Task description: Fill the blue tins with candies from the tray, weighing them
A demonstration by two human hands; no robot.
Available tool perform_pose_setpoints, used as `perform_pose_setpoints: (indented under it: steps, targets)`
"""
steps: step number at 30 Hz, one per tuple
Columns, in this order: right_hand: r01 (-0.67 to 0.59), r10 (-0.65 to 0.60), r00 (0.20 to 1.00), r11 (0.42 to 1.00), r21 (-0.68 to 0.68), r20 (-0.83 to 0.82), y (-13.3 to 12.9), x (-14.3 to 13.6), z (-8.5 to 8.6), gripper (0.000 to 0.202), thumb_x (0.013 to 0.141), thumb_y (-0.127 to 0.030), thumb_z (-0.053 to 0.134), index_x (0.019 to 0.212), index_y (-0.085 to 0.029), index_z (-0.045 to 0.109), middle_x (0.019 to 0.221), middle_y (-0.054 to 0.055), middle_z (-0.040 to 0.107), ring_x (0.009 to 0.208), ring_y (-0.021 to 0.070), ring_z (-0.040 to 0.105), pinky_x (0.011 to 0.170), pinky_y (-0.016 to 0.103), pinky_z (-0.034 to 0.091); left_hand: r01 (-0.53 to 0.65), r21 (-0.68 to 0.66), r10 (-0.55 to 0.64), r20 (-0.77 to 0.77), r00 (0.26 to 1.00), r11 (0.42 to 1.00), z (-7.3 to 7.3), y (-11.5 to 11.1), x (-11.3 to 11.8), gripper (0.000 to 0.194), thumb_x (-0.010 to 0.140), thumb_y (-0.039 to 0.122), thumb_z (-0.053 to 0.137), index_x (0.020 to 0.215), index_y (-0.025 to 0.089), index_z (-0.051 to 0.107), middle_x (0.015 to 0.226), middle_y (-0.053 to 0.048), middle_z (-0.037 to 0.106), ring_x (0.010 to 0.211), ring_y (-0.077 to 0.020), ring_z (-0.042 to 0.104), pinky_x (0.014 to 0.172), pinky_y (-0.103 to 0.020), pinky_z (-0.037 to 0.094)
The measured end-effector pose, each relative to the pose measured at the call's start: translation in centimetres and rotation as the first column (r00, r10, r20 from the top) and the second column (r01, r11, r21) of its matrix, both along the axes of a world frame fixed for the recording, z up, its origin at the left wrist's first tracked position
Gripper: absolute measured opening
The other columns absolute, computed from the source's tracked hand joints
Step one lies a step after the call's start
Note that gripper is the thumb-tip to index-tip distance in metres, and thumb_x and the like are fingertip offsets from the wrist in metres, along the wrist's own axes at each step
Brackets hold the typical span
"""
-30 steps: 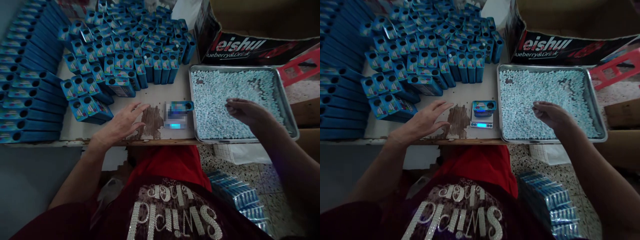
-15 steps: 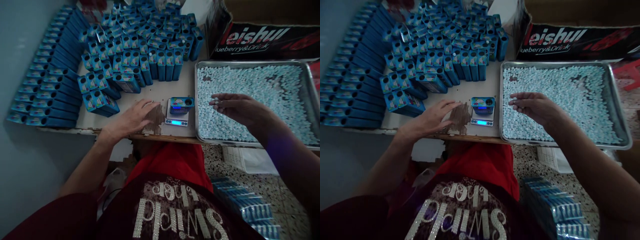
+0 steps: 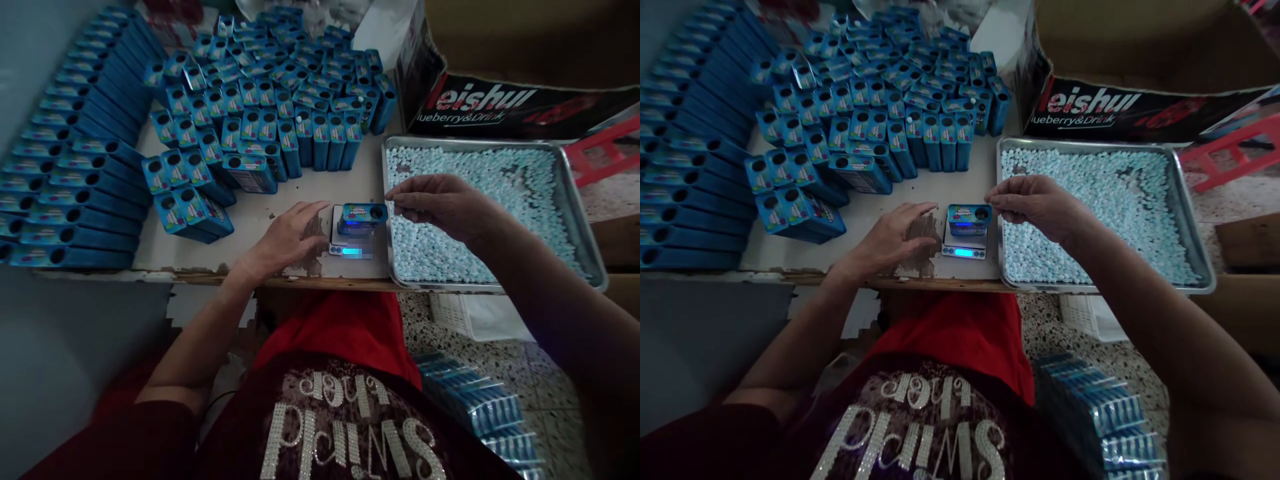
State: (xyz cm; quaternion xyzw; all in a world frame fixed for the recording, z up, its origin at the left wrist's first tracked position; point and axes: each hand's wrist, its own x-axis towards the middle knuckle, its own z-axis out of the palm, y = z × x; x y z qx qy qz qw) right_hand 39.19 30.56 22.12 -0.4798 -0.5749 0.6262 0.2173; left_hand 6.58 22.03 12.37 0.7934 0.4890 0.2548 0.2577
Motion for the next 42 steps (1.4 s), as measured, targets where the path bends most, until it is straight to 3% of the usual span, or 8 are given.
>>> perform_pose_setpoints:
  steps: [5,11,15,21,26,30,35,42]
  targets:
    - [-0.212,0.156,0.945,0.962,0.175,0.287,0.7,-1.4,1.6,0.012,0.089,-0.027,0.099,0.093,-0.024,0.088,0.072,0.001,0.072,0.066,0.0174,0.064,0.067,0.033,0.054,-0.004,-0.037,0.005,0.007,1.0,0.999,0.0,-0.1,-0.1,0.066,0.101,0.028,0.083,0.164,0.021,0.063,0.159,-0.015,0.072,0.149,-0.0353,0.068,0.129,-0.054,0.058]
    - [-0.542,0.136,0.721,0.721,0.431,0.679,1.1,-3.4,2.5,0.023,0.083,-0.006,0.086,0.085,-0.029,0.09,0.083,0.001,0.078,0.092,0.0266,0.077,0.093,0.04,0.055,-0.029,-0.038,0.027,-0.042,0.999,0.999,-0.3,-0.4,-1.2,0.064,0.102,0.028,0.084,0.162,0.019,0.066,0.162,-0.018,0.067,0.155,-0.0366,0.064,0.134,-0.058,0.053]
    - [-0.6,0.121,0.68,0.66,0.453,0.724,1.0,-4.0,1.7,0.023,0.083,-0.009,0.085,0.084,-0.031,0.09,0.083,0.001,0.08,0.094,0.0294,0.077,0.095,0.042,0.056,-0.043,-0.047,0.039,-0.076,0.996,0.998,-0.6,-0.5,-1.7,0.062,0.103,0.031,0.083,0.163,0.023,0.066,0.169,-0.019,0.06,0.159,-0.0386,0.06,0.132,-0.061,0.054]
    - [-0.474,0.082,0.769,0.74,0.478,0.634,1.4,-1.9,1.5,0.012,0.09,-0.019,0.089,0.093,-0.029,0.092,0.084,0.001,0.082,0.09,0.0262,0.076,0.097,0.042,0.058,-0.032,-0.028,0.03,-0.08,0.996,0.999,-0.4,-0.4,-2.2,0.058,0.104,0.033,0.081,0.16,0.023,0.068,0.164,-0.018,0.065,0.153,-0.0372,0.065,0.129,-0.058,0.057]
    - [0.13,-0.243,0.927,0.923,0.362,0.287,1.3,3.4,1.6,0.017,0.091,-0.009,0.094,0.105,-0.018,0.089,0.097,0.008,0.084,0.092,0.0192,0.075,0.1,0.041,0.06,-0.007,0.012,0.008,-0.059,0.998,1.0,0.9,-0.1,-2.7,0.049,0.105,0.032,0.079,0.153,0.021,0.073,0.154,-0.015,0.074,0.146,-0.0358,0.07,0.13,-0.055,0.056]
    - [0.637,-0.634,0.765,0.771,0.015,0.108,0.2,7.3,-1.6,0.026,0.094,0.004,0.079,0.083,-0.02,0.081,0.091,0.007,0.077,0.095,0.017,0.076,0.096,0.028,0.066,-0.015,0.036,0.018,-0.098,0.995,0.999,1.9,0.2,-2.6,0.047,0.107,0.03,0.077,0.152,0.018,0.073,0.154,-0.016,0.074,0.147,-0.0373,0.069,0.13,-0.057,0.055]
    - [0.603,-0.585,0.798,0.771,-0.205,0.143,-1.4,8.5,-4.6,0.035,0.085,0.008,0.07,0.079,-0.022,0.086,0.103,0.013,0.083,0.104,0.0179,0.081,0.091,0.014,0.065,-0.017,0.06,0.025,-0.138,0.99,0.998,3.3,0.8,-1.3,0.048,0.107,0.031,0.079,0.153,0.021,0.072,0.156,-0.014,0.072,0.15,-0.0368,0.068,0.132,-0.058,0.053]
    - [0.202,-0.202,0.979,0.979,0.024,0.007,-1.9,4.3,-0.9,0.02,0.078,-0.03,0.103,0.089,-0.025,0.087,0.093,0.008,0.083,0.091,0.0248,0.084,0.096,0.04,0.074,-0.029,0.106,0.046,-0.156,0.987,0.994,4.7,1.4,0.2,0.056,0.112,0.052,0.077,0.16,0.024,0.068,0.16,-0.014,0.07,0.148,-0.0344,0.068,0.131,-0.054,0.054]
